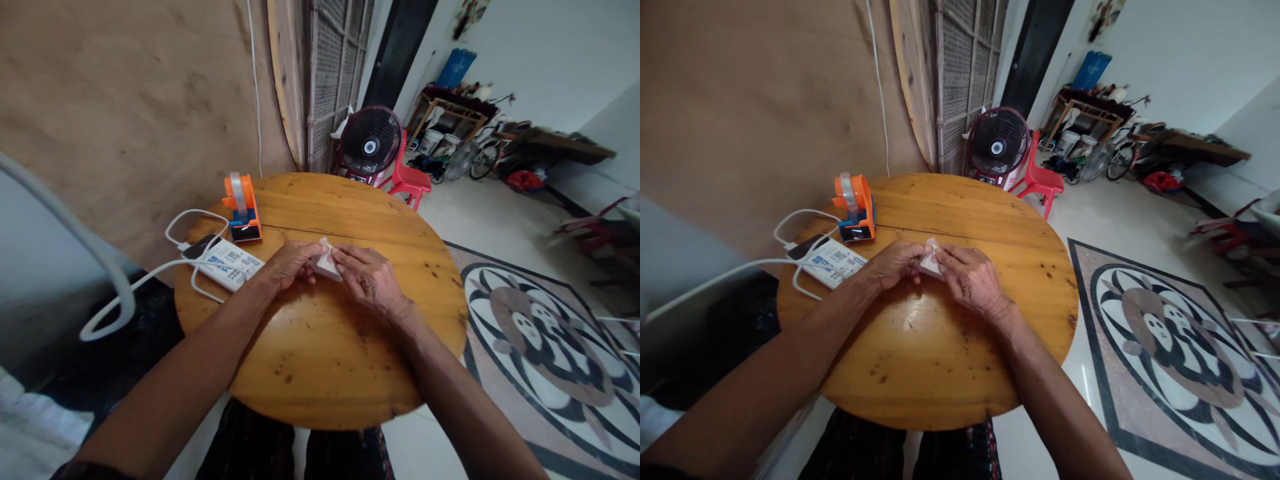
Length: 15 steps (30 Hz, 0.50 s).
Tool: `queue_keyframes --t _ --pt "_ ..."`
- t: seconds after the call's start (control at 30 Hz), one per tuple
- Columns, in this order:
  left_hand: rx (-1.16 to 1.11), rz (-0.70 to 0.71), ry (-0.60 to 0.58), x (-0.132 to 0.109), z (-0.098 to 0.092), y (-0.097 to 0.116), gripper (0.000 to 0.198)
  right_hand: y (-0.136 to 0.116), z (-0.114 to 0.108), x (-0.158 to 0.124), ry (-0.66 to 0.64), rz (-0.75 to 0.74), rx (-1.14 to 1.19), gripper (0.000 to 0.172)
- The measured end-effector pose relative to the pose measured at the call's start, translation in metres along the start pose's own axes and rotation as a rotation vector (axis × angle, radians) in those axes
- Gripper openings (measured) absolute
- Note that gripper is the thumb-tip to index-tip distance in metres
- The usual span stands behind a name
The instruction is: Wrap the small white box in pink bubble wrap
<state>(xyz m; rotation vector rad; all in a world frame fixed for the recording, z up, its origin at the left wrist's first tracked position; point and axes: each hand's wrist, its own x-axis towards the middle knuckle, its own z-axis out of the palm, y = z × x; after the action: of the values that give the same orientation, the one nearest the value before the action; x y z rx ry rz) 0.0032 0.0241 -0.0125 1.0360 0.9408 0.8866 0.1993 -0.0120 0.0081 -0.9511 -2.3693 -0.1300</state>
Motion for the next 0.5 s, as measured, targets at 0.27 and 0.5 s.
queue_keyframes --t 0.27,0.5 --pt "-0.038 0.106 -0.038 -0.0015 -0.0002 0.0015 0.028 -0.0015 -0.0051 -0.0021 0.117 0.085 0.180 0.035" --pt "-0.080 0.179 -0.051 -0.0058 0.0054 0.0053 0.037 0.0048 -0.0009 -0.0026 0.347 0.473 0.716 0.030"
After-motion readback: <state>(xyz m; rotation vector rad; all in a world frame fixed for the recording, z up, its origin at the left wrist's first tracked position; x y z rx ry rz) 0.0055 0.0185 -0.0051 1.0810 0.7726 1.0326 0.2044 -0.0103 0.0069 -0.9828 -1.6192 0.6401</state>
